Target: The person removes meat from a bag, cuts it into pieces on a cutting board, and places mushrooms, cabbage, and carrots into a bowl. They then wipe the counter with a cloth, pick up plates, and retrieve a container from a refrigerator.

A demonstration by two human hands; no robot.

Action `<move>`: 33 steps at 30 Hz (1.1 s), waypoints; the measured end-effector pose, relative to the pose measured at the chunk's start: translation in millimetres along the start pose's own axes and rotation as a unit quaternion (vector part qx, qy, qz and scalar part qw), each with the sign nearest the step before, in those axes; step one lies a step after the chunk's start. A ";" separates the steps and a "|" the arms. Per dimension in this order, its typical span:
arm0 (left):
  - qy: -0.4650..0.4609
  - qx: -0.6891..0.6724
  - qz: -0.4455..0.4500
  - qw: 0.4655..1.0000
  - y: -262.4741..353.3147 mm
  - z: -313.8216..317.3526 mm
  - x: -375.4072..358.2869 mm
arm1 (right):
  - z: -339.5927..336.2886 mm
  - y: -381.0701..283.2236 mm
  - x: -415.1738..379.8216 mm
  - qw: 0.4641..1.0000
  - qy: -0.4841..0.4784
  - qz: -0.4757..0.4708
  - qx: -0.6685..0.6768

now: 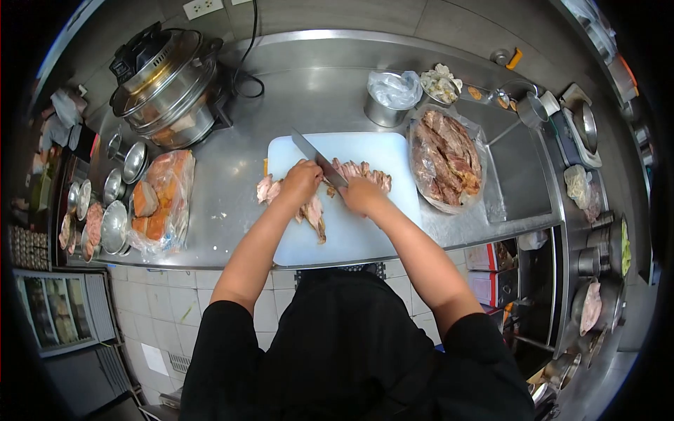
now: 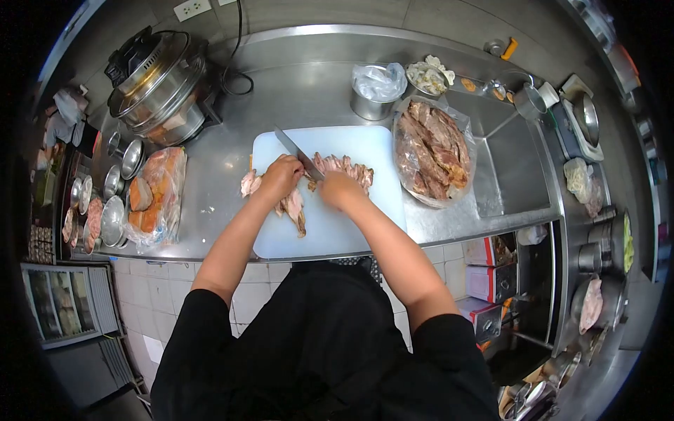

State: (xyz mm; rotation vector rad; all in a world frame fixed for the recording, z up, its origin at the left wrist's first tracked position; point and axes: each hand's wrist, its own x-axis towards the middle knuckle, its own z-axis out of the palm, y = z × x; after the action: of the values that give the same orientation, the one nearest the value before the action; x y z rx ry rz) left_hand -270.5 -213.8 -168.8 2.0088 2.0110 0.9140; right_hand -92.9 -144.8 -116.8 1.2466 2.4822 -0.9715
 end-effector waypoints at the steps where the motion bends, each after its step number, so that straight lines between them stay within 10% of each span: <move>1: 0.001 0.002 0.006 1.000 0.5 -0.7 2.6 | -4.9 -2.0 4.1 1.000 0.003 -0.005 0.010; 15: -0.171 -0.050 -0.122 0.977 24.7 -69.5 11.8 | -28.9 22.1 -61.4 0.985 0.051 0.030 0.159; 20: -0.293 0.211 0.074 0.929 36.9 -77.1 -31.3 | -7.7 27.3 -66.7 0.993 -0.021 0.000 0.115; 33: -0.306 0.129 0.042 0.942 36.4 -40.1 15.8 | -16.9 61.7 -90.1 0.991 -0.014 0.008 0.130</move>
State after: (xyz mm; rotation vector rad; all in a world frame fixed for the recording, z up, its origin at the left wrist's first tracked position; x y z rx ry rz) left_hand -261.5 -214.2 -113.1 2.1591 1.7530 -0.0037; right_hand 13.0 -165.5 -92.8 1.3109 2.3781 -1.3325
